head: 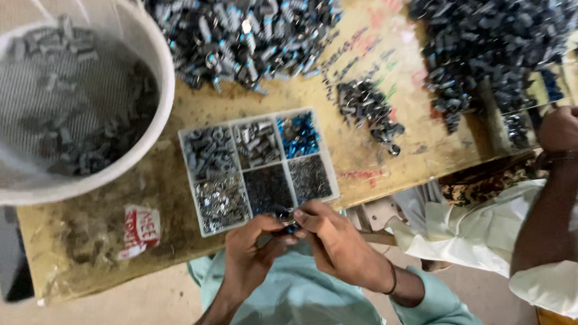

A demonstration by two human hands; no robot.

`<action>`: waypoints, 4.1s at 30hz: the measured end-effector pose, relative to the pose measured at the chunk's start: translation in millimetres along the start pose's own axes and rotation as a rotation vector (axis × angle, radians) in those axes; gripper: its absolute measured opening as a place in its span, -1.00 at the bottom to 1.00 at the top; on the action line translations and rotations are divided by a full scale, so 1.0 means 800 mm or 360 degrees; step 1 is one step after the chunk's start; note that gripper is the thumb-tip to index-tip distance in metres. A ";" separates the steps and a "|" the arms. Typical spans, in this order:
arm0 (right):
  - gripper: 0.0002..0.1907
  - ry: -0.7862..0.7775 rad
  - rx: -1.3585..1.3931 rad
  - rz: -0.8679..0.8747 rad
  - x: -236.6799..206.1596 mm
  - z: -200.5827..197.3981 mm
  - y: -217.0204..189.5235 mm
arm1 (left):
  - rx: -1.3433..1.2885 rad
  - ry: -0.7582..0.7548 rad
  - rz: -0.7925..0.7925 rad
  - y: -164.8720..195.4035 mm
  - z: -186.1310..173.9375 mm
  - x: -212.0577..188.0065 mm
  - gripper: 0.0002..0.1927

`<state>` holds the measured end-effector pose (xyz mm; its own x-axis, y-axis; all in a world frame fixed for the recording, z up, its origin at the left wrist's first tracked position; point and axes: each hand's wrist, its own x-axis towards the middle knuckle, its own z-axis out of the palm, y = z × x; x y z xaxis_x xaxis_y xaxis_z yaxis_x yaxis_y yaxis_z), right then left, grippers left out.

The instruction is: The person assembles small metal fasteners by hand, picking a grey cylindrical part and a small metal ring, then joining them. The person places the assembled units into a compartmentalized tray. A second person works nearby, sorting similar parts into a basket.

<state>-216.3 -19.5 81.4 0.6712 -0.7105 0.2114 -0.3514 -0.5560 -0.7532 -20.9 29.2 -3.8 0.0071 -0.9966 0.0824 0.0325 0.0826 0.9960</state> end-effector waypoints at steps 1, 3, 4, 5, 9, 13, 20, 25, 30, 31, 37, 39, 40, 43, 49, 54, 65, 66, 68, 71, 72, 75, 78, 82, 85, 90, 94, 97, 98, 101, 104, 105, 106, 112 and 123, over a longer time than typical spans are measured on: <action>-0.54 -0.0014 -0.0002 -0.0013 0.001 -0.001 0.003 | -0.0256 -0.0017 -0.0114 -0.001 -0.002 0.000 -0.71; -0.40 -0.0049 0.0145 -0.0152 -0.001 0.000 0.007 | -0.0779 -0.0041 -0.0330 0.001 0.001 0.000 -0.76; -0.31 -0.0053 0.0208 -0.0235 0.000 0.002 0.010 | -0.0748 -0.0037 -0.0306 0.002 0.000 0.005 -0.78; -0.32 -0.0100 0.0002 -0.0034 0.001 0.006 0.012 | -0.0724 -0.0032 -0.0298 0.006 0.002 0.006 -0.80; -0.32 -0.0348 0.0004 0.0352 0.014 -0.015 0.009 | 0.0053 -0.0039 -0.0030 0.020 0.002 0.012 -0.79; -0.28 -0.1120 0.0440 -0.0367 0.044 -0.091 0.009 | 0.0169 0.0197 0.0809 0.019 -0.016 0.016 -0.81; -0.25 0.0379 -0.0185 -0.0027 0.091 -0.048 0.027 | 0.0640 0.0587 0.0168 0.019 -0.050 0.014 -0.83; -0.57 -0.0371 -0.0525 0.0212 0.095 -0.007 0.028 | 0.1570 0.0451 0.0096 0.021 -0.075 0.027 -0.80; -0.65 -0.0345 -0.0668 -0.0003 0.089 0.041 0.059 | 0.1786 0.0025 -0.0351 0.027 -0.071 0.037 -0.77; -0.59 -0.0249 -0.0687 -0.0127 0.084 0.045 0.063 | 0.1778 0.0036 -0.0324 0.029 -0.071 0.035 -0.76; -0.59 -0.0325 -0.0697 -0.0024 0.094 0.043 0.062 | 0.1712 0.0071 -0.0238 0.037 -0.070 0.034 -0.74; -0.71 -0.0430 -0.0660 0.0143 0.100 0.043 0.056 | 0.1704 0.0062 -0.0287 0.038 -0.070 0.032 -0.73; -0.75 -0.0370 -0.0588 0.0147 0.100 0.043 0.054 | 0.1631 0.0138 -0.0226 0.039 -0.069 0.030 -0.78; -0.84 -0.0152 -0.0388 0.0174 0.094 0.044 0.057 | 0.1478 0.0312 -0.0053 0.038 -0.069 0.024 -0.90; -0.88 0.0018 0.0278 0.0424 0.078 0.044 0.090 | 0.1391 0.0371 0.0126 0.027 -0.070 0.021 -0.90; -0.89 0.0091 0.0874 0.0848 0.062 0.050 0.100 | 0.1327 0.0459 0.0209 0.025 -0.074 0.021 -0.87; -0.90 0.0206 0.1117 0.0914 0.061 0.048 0.097 | 0.1022 0.0536 0.0136 0.038 -0.070 0.024 -0.86; -0.91 0.0206 0.1107 0.0913 0.060 0.048 0.097 | 0.0908 0.0541 0.0105 0.038 -0.069 0.025 -0.87; -0.90 0.0232 0.1198 0.0859 0.059 0.048 0.097 | 0.0863 0.0541 0.0085 0.036 -0.067 0.025 -0.87; -0.91 0.0205 0.1151 0.0789 0.060 0.048 0.099 | 0.0848 0.0555 0.0099 0.031 -0.069 0.024 -0.87; -0.91 0.0188 0.1104 0.0768 0.061 0.048 0.100 | 0.0850 0.0559 0.0112 0.028 -0.070 0.023 -0.88; -0.92 0.0163 0.1036 0.0555 0.064 0.050 0.100 | 0.0770 0.0554 0.0003 0.016 -0.073 0.019 -0.88; -0.92 0.0197 0.1018 0.0595 0.064 0.053 0.097 | 0.0738 0.0449 0.0045 -0.002 -0.073 0.021 -0.88; -0.94 0.0263 0.1124 0.0680 0.058 0.053 0.089 | 0.0393 0.0420 -0.0139 -0.014 -0.063 0.017 -0.85; -0.93 0.0231 0.1111 0.0687 0.053 0.051 0.082 | 0.0134 0.0433 -0.0234 -0.012 -0.055 0.016 -0.84; -0.94 0.0164 0.1100 0.0670 0.052 0.052 0.067 | -0.0120 0.0343 -0.0397 -0.004 -0.048 0.019 -0.87; -0.94 0.0096 0.0912 0.0563 0.050 0.047 0.058 | -0.0078 0.0351 -0.0373 -0.004 -0.033 0.024 -0.94; -0.94 0.0061 0.0908 0.0574 0.045 0.045 0.056 | -0.0146 0.0355 -0.0341 -0.004 -0.023 0.027 -0.91; -0.94 0.0057 0.0950 0.0607 0.044 0.046 0.057 | -0.0198 0.0370 -0.0370 -0.003 -0.021 0.027 -0.89; -0.95 0.0208 0.1005 0.0521 0.037 0.058 0.057 | -0.0355 0.0394 -0.0264 0.003 -0.015 0.026 -0.87; -0.93 0.0238 0.1169 0.0407 0.030 0.069 0.058 | -0.0020 0.0418 0.0066 0.010 -0.015 0.026 -0.86; -0.92 0.0210 0.1250 0.0381 0.028 0.071 0.059 | 0.0179 0.0427 0.0191 0.012 -0.015 0.027 -0.87; -0.93 0.0197 0.1283 0.0368 0.026 0.073 0.060 | 0.0124 0.0408 0.0141 0.013 -0.015 0.028 -0.86; -0.92 0.0174 0.1410 0.0417 0.020 0.072 0.064 | -0.0245 0.0221 -0.0027 0.015 -0.022 0.026 -0.86; -0.92 0.0093 0.1536 0.0494 0.015 0.065 0.058 | -0.0542 0.0159 -0.0176 0.009 -0.013 0.013 -0.86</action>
<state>-190.4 -31.5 16.7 0.5979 -0.7987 -0.0682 0.1901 0.2240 -0.9559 -10.0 19.4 3.9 0.0820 -0.9956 -0.0458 0.3691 -0.0123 0.9293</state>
